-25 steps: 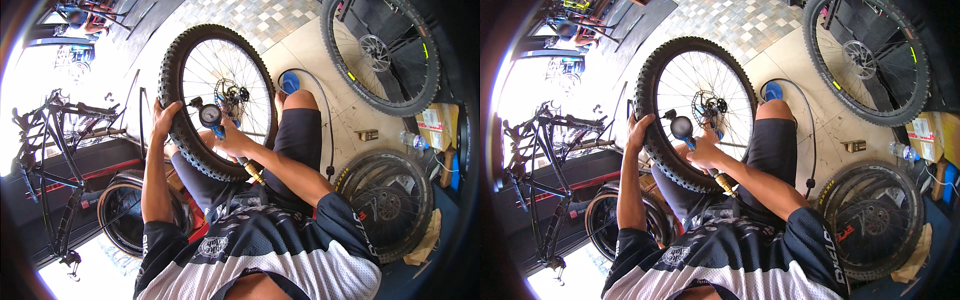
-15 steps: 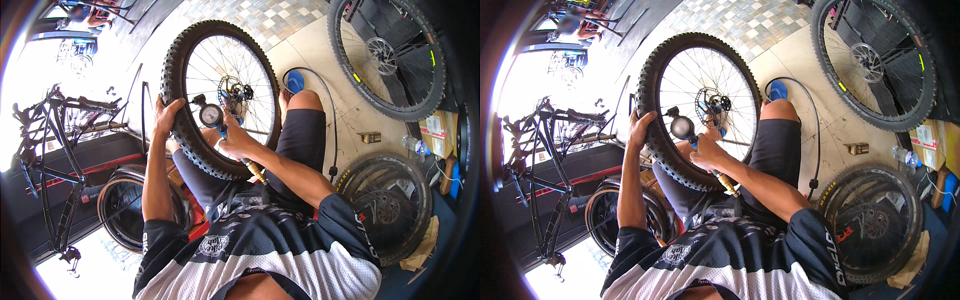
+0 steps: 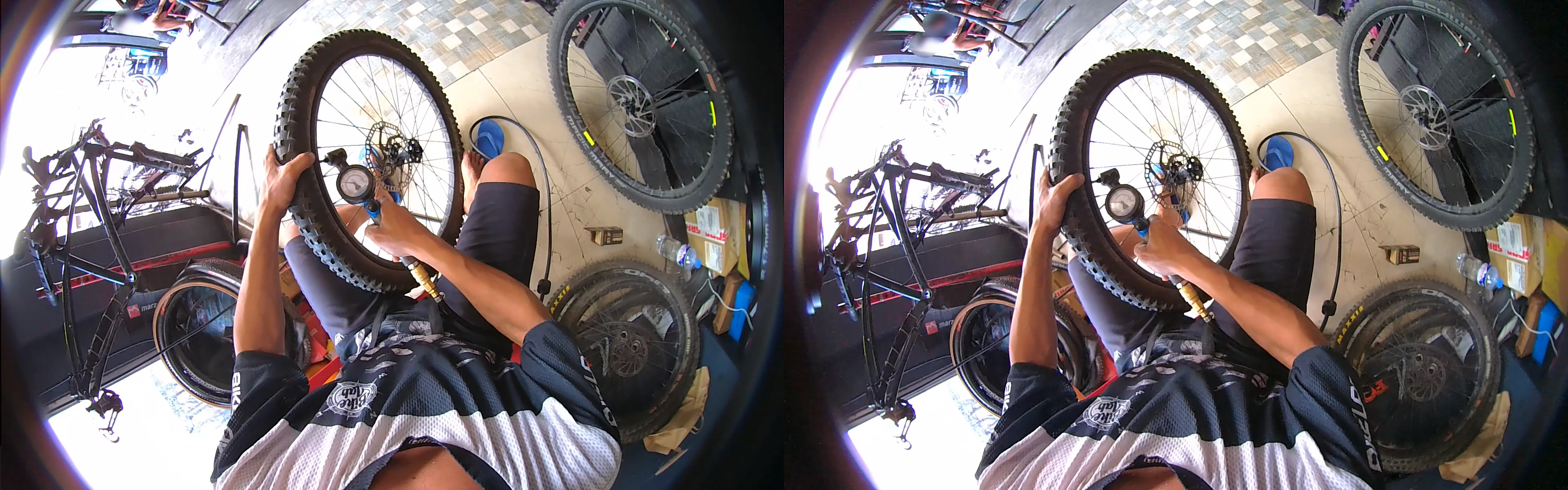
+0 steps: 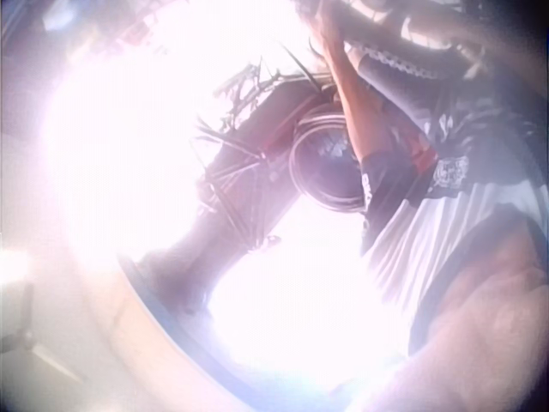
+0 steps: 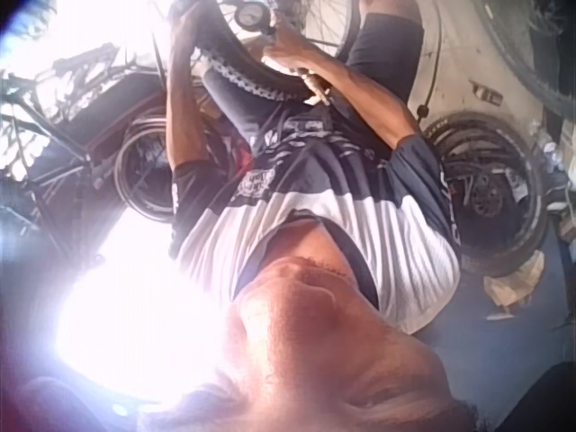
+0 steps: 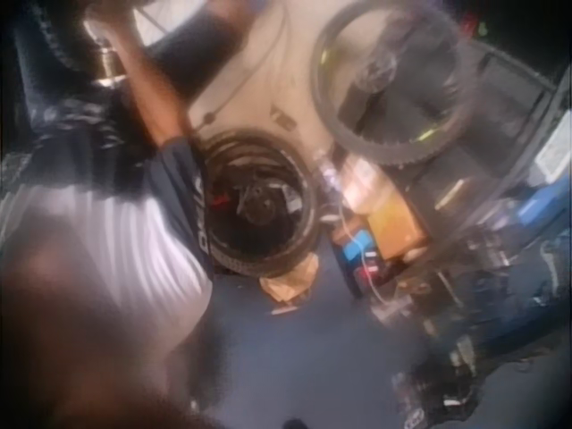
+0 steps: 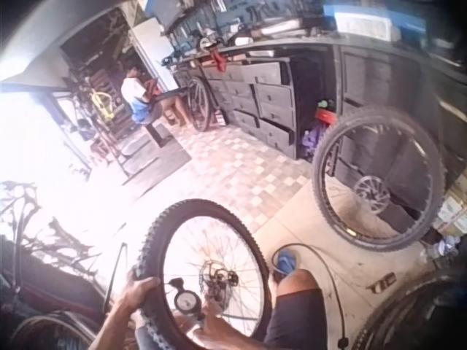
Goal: The person inflates a bicycle tire using a floor pump with a pressure gauge. They attach the pump head to the valve, pump air into the tire, and check the pressure reading before detaching the pump.
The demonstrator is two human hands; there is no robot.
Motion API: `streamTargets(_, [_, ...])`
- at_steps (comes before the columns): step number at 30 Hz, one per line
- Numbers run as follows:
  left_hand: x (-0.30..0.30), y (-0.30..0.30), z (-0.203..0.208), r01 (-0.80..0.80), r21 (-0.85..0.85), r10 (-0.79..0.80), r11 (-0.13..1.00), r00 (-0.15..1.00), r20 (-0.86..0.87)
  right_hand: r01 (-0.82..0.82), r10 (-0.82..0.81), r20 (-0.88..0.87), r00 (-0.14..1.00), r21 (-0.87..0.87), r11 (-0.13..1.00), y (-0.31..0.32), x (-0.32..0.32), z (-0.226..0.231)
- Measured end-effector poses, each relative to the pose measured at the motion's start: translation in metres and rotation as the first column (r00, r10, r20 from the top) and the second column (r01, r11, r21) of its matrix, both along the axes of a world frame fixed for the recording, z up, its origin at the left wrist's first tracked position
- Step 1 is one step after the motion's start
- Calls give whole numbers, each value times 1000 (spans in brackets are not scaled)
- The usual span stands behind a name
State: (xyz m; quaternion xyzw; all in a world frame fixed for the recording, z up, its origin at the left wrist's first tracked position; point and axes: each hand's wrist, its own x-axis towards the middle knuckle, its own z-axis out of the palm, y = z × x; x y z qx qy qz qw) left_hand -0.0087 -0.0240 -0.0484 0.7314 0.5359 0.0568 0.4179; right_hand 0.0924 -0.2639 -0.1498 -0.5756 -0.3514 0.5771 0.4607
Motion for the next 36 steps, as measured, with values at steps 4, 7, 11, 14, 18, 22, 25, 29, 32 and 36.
streamTargets(4, [4, -4, 4, -3, 11, 3, 1000, 1000, 9, -29, 20, -71, 997, -130, 991, -1, 5, 7])
streamTargets(7, [4, -3, 2, 0, 31, 0, 1000, 1000, 7, -59, 61, 27, 998, -74, 996, -1, 7, 7])
streamTargets(11, [3, -1, 2, -3, 25, 3, 1000, 1000, 1, -32, 33, 72, 997, -10, 999, 1, 2, -2])
streamTargets(14, [7, -6, 8, -18, 13, 18, 1000, 1000, -11, -46, 47, 87, 995, -7, 999, 2, 2, -6])
streamTargets(18, [15, -17, 19, -18, -11, 18, 1000, 999, 49, -70, 70, -4, 998, -83, 994, 0, 7, 5])
streamTargets(22, [18, -22, 24, -1, -43, 6, 999, 994, 111, -27, 24, -35, 999, -86, 996, -1, 10, 13])
streamTargets(25, [18, -22, 23, -23, -36, 27, 999, 993, 117, -23, 20, -31, 999, -93, 995, -1, 9, 12])
streamTargets(29, [18, -21, 22, -16, -47, 22, 999, 991, 134, -15, 12, -31, 999, -92, 996, -2, 9, 13])
streamTargets(32, [17, -21, 23, 22, -44, -15, 999, 988, 156, -20, 16, -34, 999, -107, 994, -3, 10, 16])
streamTargets(36, [17, -20, 22, 22, -24, -19, 999, 990, 141, -54, 56, 21, 998, -90, 995, -2, 11, 17])
